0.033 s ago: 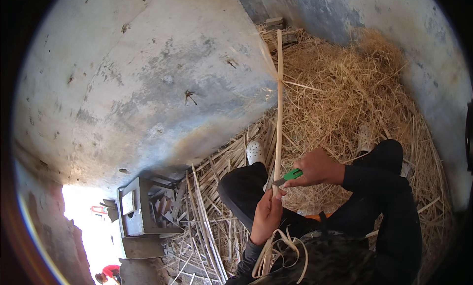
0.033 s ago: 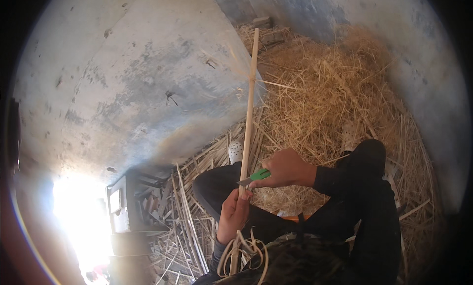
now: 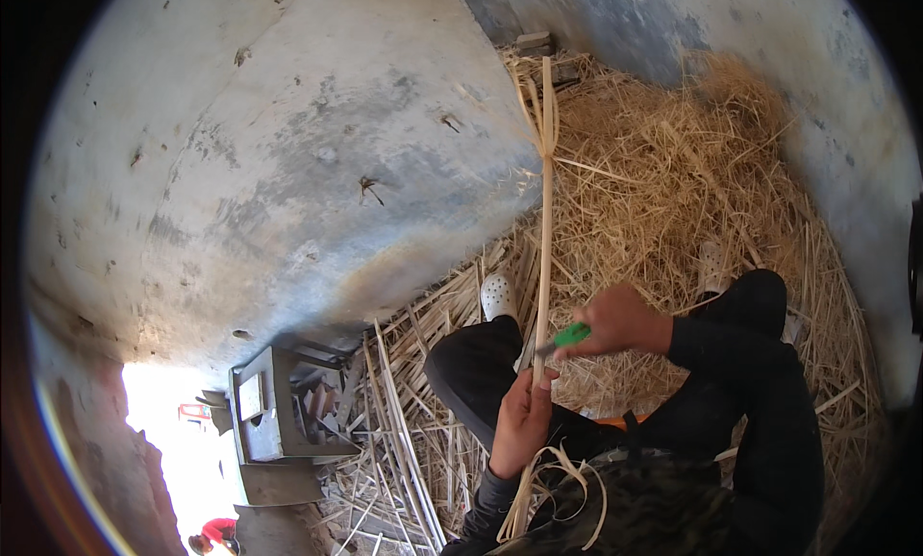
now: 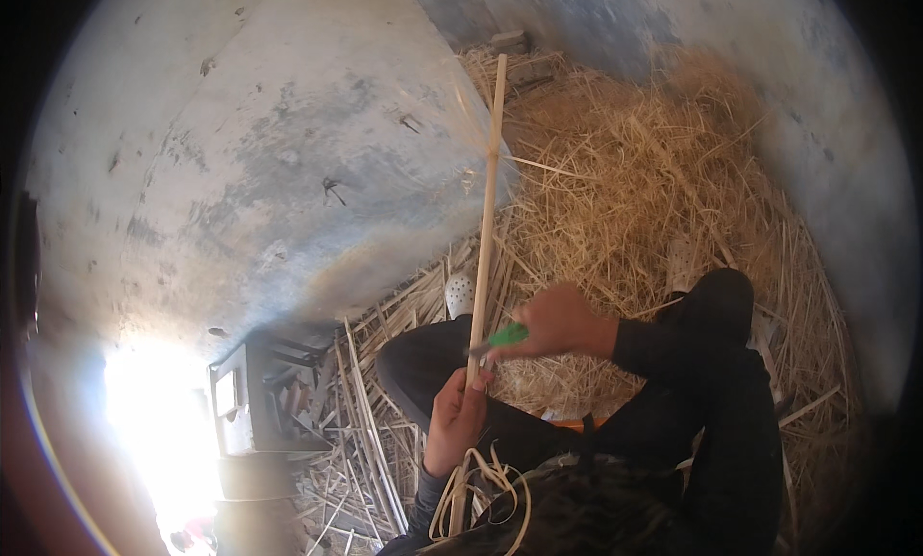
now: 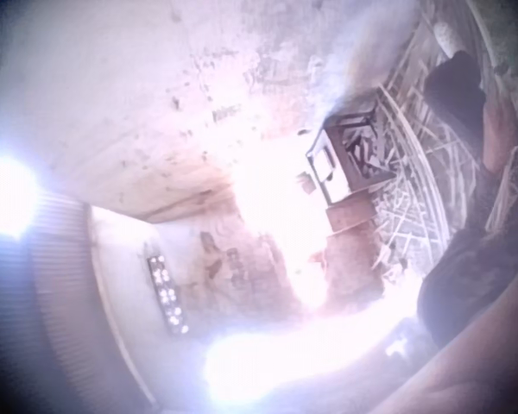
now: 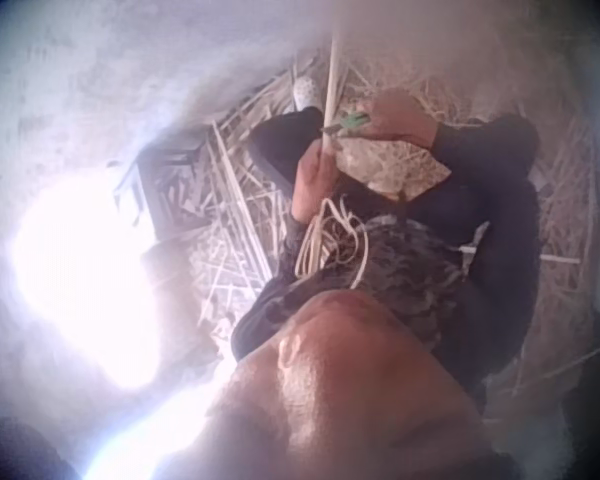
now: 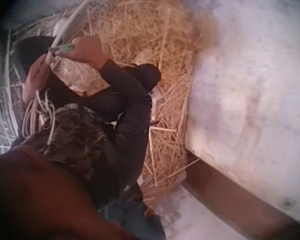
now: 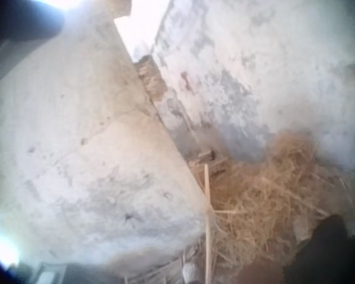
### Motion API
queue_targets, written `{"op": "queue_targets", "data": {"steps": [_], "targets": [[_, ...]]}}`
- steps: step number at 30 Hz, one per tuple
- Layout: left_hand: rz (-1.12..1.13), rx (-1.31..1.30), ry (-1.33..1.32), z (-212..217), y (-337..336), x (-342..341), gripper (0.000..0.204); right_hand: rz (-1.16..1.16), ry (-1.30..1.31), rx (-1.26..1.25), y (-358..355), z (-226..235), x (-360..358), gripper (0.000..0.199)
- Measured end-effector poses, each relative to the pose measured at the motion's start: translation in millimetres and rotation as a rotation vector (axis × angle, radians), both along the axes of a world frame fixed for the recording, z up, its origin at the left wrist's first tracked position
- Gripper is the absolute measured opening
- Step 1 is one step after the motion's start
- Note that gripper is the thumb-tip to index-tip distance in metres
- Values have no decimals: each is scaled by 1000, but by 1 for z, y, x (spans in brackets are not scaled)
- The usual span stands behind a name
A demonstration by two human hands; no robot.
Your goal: The person sits cross-legged on a bed of straw and uses a green utility knife to peel the outer layer off a long, thin wooden stick. They hold the stick with their left hand and scrape downwards with their right hand, repeating the motion to remove the bark and create a smooth surface.
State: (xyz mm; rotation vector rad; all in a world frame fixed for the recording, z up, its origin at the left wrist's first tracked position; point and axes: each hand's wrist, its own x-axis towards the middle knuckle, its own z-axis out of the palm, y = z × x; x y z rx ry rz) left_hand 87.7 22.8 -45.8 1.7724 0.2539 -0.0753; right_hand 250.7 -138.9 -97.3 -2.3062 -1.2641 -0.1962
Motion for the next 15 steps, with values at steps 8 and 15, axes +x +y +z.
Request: {"op": "queue_targets", "data": {"steps": [8,15], "targets": [[22,-109,48,9,-10,-2,25,-5,-29,-41,-2,3,-2,81],[79,-57,57,18,-14,-8,31,-142,148,-123,0,9,16,81]]}}
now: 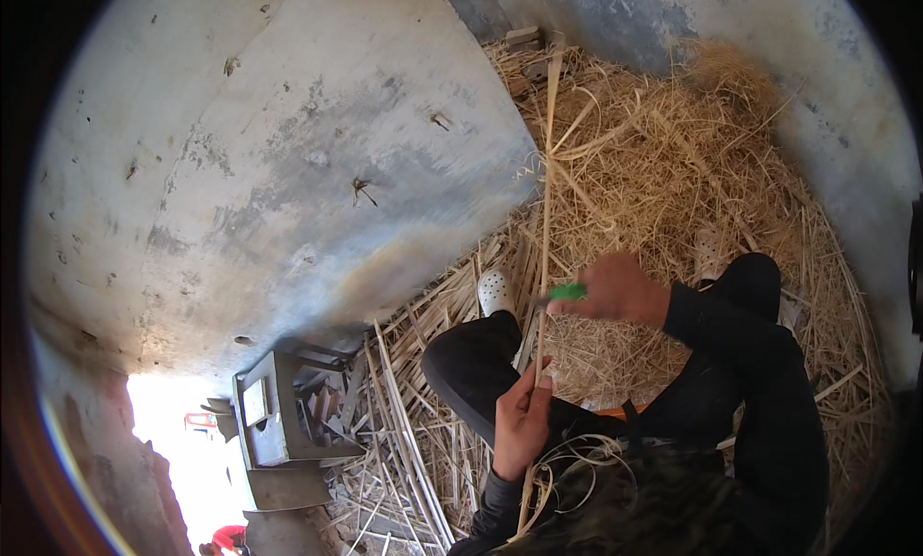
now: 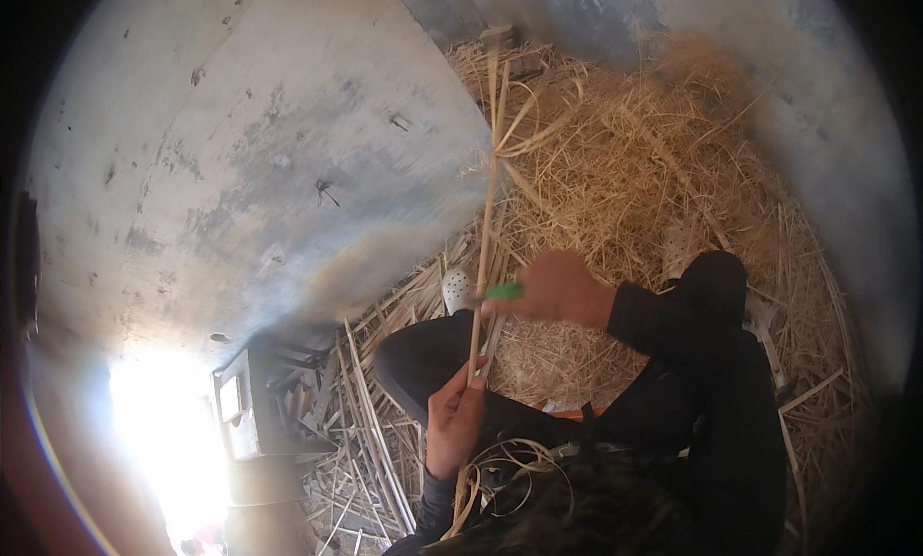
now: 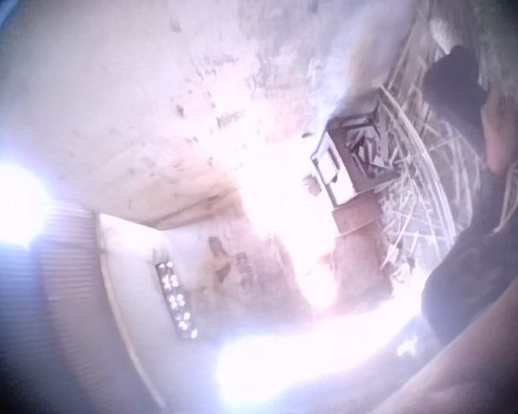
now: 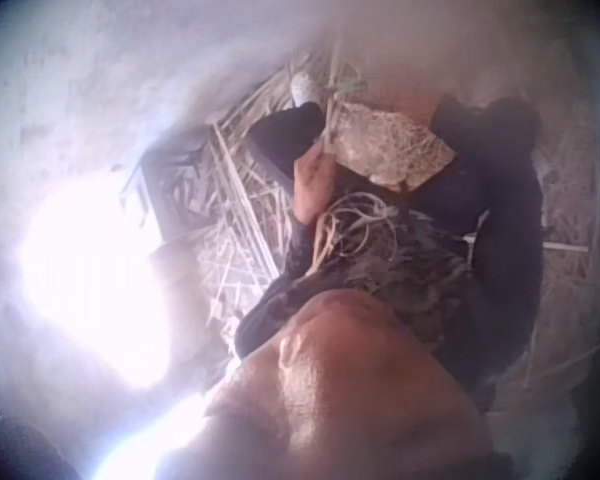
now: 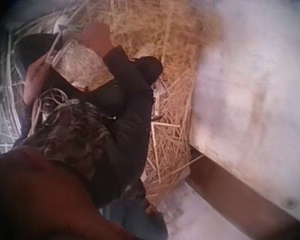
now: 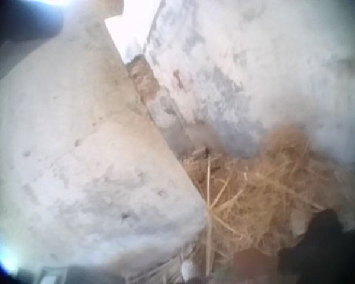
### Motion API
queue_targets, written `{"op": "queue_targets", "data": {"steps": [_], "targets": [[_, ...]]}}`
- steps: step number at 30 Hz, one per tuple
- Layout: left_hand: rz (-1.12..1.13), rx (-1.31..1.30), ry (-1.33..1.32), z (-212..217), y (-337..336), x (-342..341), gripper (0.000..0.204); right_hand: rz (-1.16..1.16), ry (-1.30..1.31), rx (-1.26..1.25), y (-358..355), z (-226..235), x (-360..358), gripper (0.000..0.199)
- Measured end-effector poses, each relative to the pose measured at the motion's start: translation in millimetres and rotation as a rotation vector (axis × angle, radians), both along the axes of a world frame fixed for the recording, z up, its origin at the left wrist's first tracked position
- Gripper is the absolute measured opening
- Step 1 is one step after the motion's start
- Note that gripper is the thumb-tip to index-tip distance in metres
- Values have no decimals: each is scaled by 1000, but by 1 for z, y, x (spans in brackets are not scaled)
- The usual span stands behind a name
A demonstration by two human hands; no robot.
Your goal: The person sits cross-legged on a bed of straw and uses a green utility knife to peel the outer layer off a long, thin wooden stick. They hold the stick with their left hand and scrape downwards with their right hand, repeating the motion to remove the bark and create a smooth surface.
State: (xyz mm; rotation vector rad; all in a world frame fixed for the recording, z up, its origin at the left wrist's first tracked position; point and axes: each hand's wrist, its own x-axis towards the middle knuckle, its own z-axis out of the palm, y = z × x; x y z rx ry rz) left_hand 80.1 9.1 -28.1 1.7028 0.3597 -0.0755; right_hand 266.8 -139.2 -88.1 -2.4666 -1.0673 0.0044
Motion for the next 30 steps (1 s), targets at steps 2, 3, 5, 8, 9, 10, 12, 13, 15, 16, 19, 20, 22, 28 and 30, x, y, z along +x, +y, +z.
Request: {"op": "queue_targets", "data": {"steps": [2,3,5,8,9,10,12,13,15,16,19,20,22,28,30], "targets": [[9,39,-20,-3,1,1,34,75,-11,-1,1,-1,-16,83],[3,72,-40,-6,1,1,35,107,-59,62,2,-5,-25,84],[16,155,-86,-9,-1,0,37,39,-85,103,5,-1,-17,86],[16,270,-115,-7,-4,-7,37,-109,68,-50,-5,9,16,93],[10,314,-99,-5,-2,-4,37,-28,81,-29,-4,8,6,91],[5,358,-83,-4,-2,-2,37,53,94,-9,-1,6,-16,90],[-11,510,-138,-10,0,-2,38,76,123,-57,0,6,-23,91],[-19,586,-165,-12,0,0,38,15,137,-123,-1,10,-13,94],[-13,560,-92,4,-6,-7,39,-96,81,-69,-2,8,17,98],[-26,535,-62,9,-9,-8,40,-80,133,-102,-3,5,13,97],[28,263,-29,-3,-3,-6,39,23,155,-98,0,7,-4,94],[21,258,-26,-3,-3,-6,40,28,123,-49,1,3,-11,94],[9,250,-20,-4,-3,-4,41,44,61,50,-1,-2,-15,94],[4,151,-21,-14,1,-11,39,-58,239,-75,-2,-12,18,94],[-2,62,46,-6,8,-7,38,47,202,-36,2,4,-11,91]]}}
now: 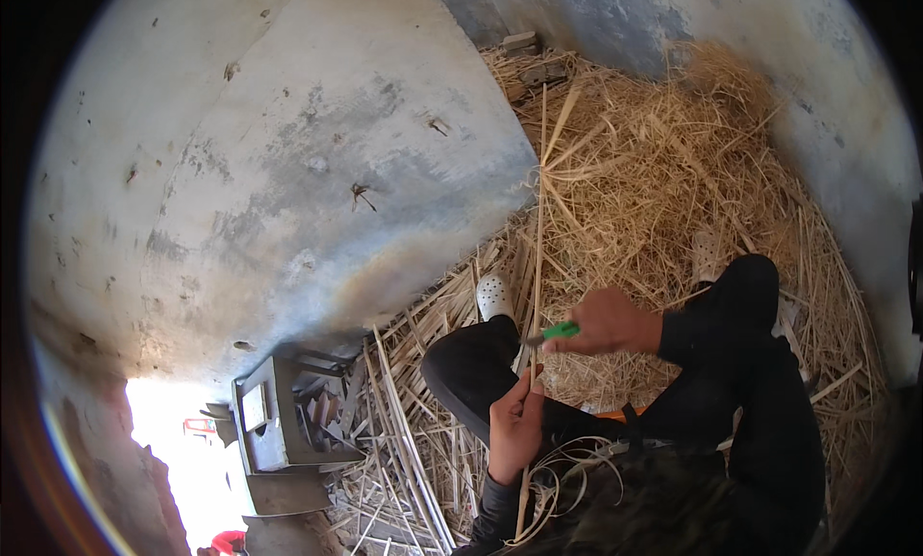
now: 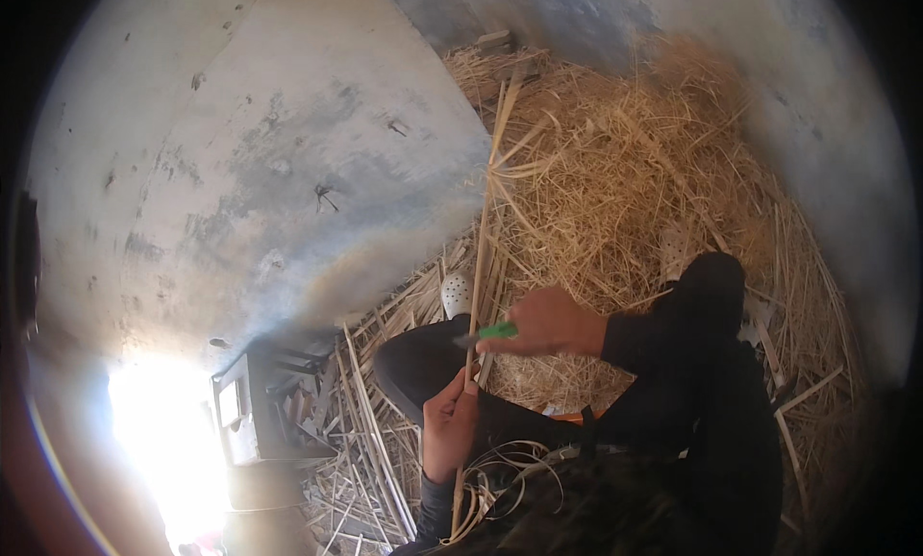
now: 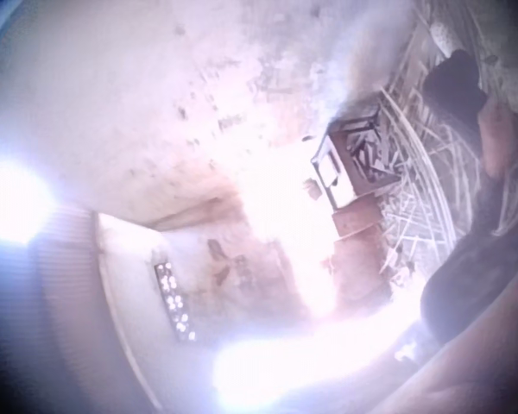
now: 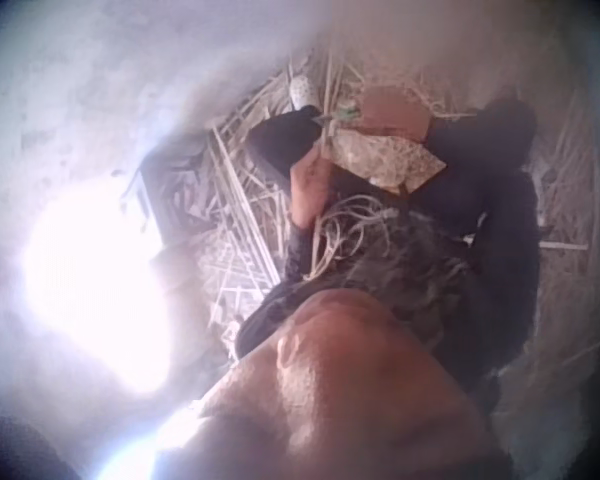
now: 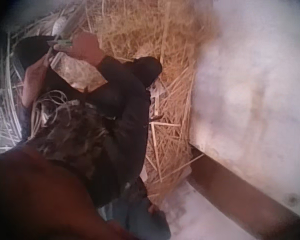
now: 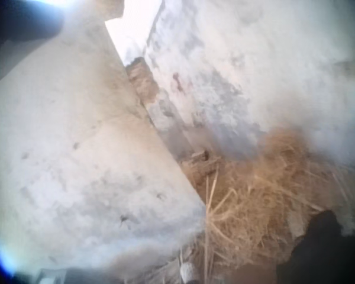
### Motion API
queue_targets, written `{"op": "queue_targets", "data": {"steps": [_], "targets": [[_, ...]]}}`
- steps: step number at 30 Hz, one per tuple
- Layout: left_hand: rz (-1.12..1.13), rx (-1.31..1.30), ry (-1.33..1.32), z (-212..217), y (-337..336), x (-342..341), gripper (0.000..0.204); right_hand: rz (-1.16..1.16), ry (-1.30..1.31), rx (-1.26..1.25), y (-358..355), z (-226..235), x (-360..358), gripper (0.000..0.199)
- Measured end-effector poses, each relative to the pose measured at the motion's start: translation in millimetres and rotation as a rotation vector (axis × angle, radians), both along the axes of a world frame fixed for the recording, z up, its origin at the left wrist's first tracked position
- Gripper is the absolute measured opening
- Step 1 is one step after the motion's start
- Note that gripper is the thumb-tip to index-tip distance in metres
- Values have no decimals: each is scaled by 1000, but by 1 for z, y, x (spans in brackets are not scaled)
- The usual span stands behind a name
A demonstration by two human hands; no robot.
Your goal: The person sits cross-legged on a bed of straw and uses a green utility knife to peel the outer layer off a long, thin wooden stick. They hold the stick with their left hand and scrape downwards with their right hand, repeating the motion to remove the bark and create a smooth surface.
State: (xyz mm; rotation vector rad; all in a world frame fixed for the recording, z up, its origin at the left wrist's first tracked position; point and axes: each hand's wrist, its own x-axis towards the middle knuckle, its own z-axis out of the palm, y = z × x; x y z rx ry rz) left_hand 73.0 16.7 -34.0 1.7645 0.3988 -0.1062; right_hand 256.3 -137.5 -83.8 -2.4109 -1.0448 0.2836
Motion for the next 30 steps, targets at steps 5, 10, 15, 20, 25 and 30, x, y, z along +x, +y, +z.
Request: {"op": "queue_targets", "data": {"steps": [5,10,15,20,25,30], "targets": [[3,-235,-43,-8,-3,-4,40,-168,22,5,-6,-1,30,84],[48,-523,-24,-16,2,3,39,32,-196,139,-4,-17,-3,81],[32,-333,-32,-4,-1,5,38,-48,-327,129,1,-12,18,80],[66,-362,-29,-4,0,4,39,-7,-267,215,1,-13,-6,79],[52,-309,-24,2,-2,-3,39,-101,-189,109,1,-12,24,80],[47,-414,-49,-1,-1,-1,39,28,-270,288,1,-12,-6,83]]}}
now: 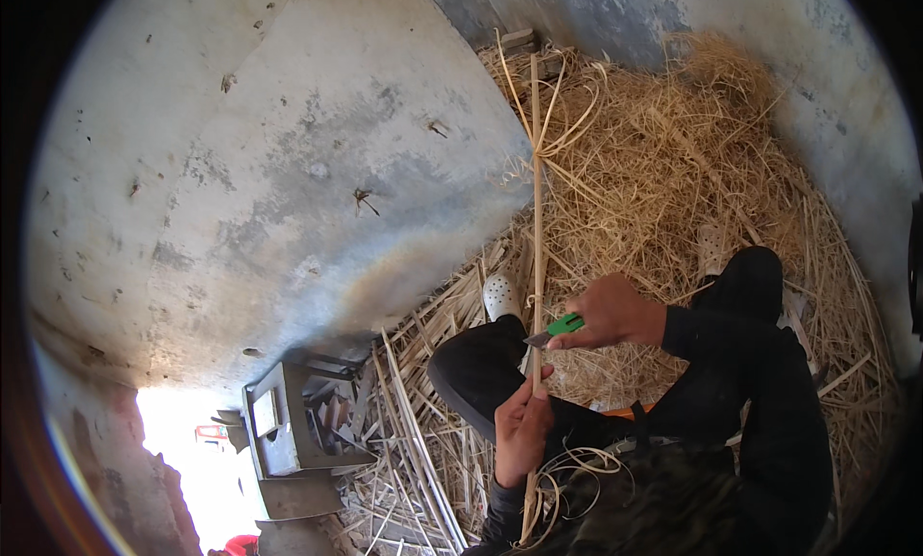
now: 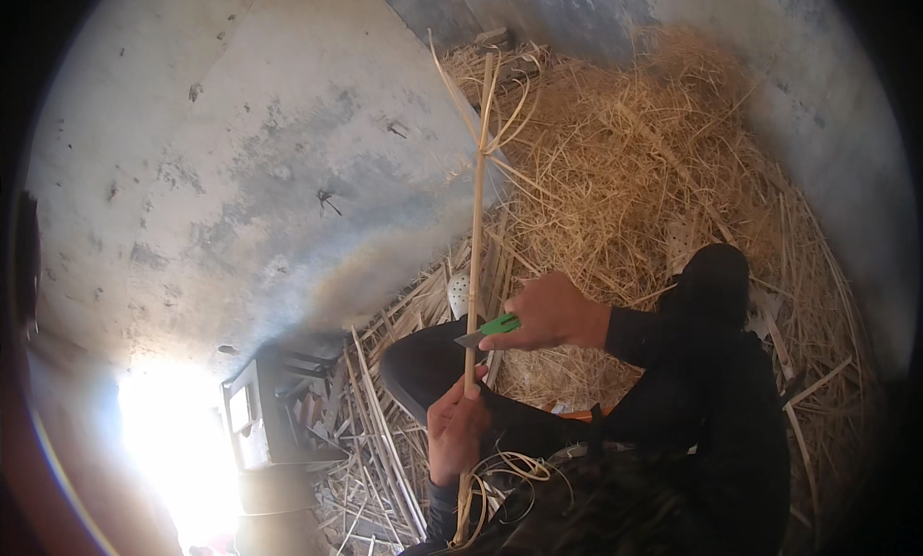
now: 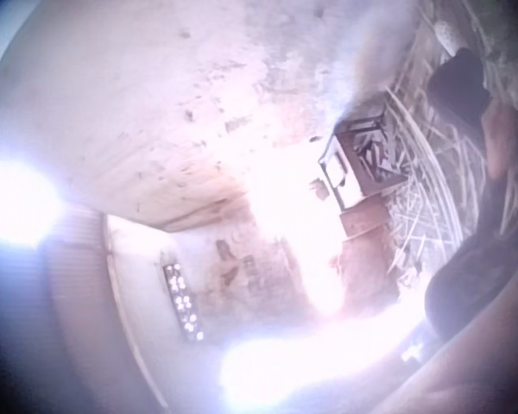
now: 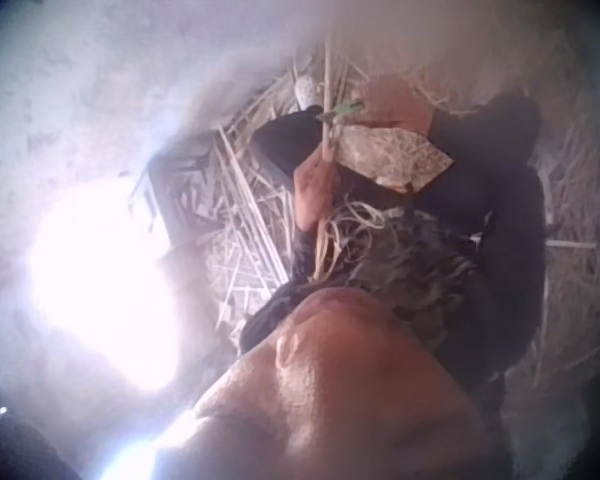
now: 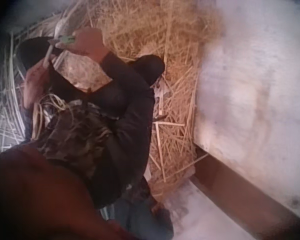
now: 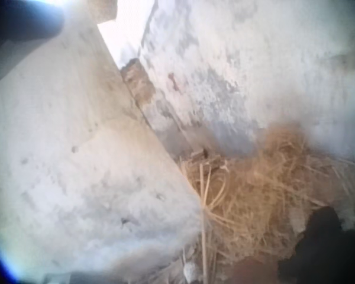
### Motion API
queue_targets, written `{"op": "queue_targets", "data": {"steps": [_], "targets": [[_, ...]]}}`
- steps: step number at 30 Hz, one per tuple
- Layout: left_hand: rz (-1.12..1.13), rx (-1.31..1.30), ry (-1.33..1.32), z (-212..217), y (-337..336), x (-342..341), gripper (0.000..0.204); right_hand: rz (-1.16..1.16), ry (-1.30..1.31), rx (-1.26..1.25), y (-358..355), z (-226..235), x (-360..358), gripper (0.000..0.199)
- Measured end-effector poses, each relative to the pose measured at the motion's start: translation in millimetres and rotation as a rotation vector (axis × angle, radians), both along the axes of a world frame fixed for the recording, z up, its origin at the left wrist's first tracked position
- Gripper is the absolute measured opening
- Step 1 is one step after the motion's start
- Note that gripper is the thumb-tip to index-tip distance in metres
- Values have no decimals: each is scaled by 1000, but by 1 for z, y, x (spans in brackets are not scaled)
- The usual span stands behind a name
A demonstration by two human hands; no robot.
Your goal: The person sits cross-legged on a bed of straw and uses a green utility knife to peel the outer layer off a long, thin wooden stick. They hold the stick with their left hand and scrape downwards with their right hand, repeating the motion to remove the bark and create a smooth surface.
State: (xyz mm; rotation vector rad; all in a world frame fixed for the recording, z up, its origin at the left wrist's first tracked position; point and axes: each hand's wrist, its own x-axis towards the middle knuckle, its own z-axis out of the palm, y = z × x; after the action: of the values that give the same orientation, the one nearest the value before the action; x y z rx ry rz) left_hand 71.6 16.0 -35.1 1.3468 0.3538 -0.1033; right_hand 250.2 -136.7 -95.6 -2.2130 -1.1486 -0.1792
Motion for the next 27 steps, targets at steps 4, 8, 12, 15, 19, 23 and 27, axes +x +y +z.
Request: {"op": "queue_targets", "data": {"steps": [4,8,12,15,19,23,27], "targets": [[-16,37,8,0,-2,-5,39,-206,160,-177,-6,5,62,85],[-20,37,8,1,-1,-5,39,-86,188,-67,-4,4,24,85],[-55,76,11,4,-7,-14,38,-219,122,-137,-7,-6,59,85],[-118,47,23,9,-14,-10,39,-388,106,-100,-27,-13,103,86],[-106,-13,16,6,-11,-9,39,-361,173,-109,-29,3,89,88],[-68,13,-5,1,-7,-13,38,-106,168,-111,-15,3,33,79],[-125,101,25,4,-12,-18,38,-404,80,21,-26,-15,105,78]]}}
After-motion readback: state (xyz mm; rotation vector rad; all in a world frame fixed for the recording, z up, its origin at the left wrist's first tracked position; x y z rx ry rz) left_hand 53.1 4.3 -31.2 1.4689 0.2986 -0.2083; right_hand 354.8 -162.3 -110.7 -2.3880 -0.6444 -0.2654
